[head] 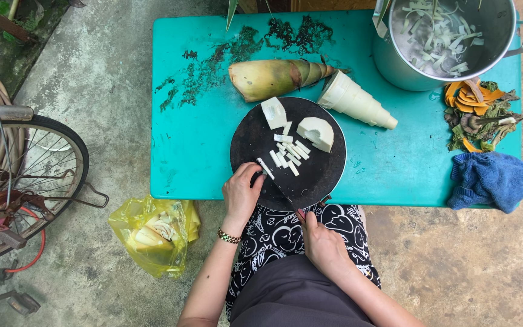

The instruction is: The person slices a bamboo shoot into thin strips using a knife on a round cutting board. The person periodically gathers the cut pieces and transfers them into a metal pot filled with water. The task is performed outdoors on a teal table.

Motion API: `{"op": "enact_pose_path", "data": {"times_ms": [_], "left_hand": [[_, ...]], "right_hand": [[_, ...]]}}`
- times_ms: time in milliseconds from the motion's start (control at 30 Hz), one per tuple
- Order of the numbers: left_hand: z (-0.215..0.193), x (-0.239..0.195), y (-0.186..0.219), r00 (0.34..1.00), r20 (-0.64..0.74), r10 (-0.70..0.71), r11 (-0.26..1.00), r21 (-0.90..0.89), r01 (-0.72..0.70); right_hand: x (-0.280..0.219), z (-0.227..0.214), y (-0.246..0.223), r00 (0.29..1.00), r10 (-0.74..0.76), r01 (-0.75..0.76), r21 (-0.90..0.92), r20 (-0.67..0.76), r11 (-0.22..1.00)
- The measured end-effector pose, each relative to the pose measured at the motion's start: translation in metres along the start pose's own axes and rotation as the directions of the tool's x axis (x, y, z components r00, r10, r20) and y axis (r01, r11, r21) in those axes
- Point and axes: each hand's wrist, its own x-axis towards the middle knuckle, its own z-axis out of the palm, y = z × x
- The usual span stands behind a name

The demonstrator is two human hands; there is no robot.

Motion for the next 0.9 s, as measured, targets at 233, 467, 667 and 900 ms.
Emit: {"op": "enact_pose_path", "data": {"times_ms": [233, 467, 667, 900], "left_hand": [[-0.003, 0.004, 0.003, 0.992, 0.052, -0.118, 0.992, -0.036, 0.12], [0.023, 0.01, -0.007, 0.997, 0.057, -0.043, 0.837, -0.543, 0.067], [0.009, 0.019, 0.012, 0.998, 0.014, -0.061, 0.898, -0.436, 0.061], [0.028, 0.045, 0.016, 0.997, 0.029, 0.072, 0.945, -0.323, -0.058]], "right_hand": [[0.007, -0.028, 0.01, 0.999, -0.011, 0.018, 0.197, -0.036, 0.98], [-0.004, -0.054, -0.007, 0.969, 0.056, -0.032, 0.104, -0.241, 0.994], [-0.008, -0.058, 0.002, 0.912, 0.042, -0.074, -0.062, -0.408, 0.995], [-0.017, -0.052, 0.003, 0.915, 0.022, -0.071, -0.108, -0.404, 0.992]]}}
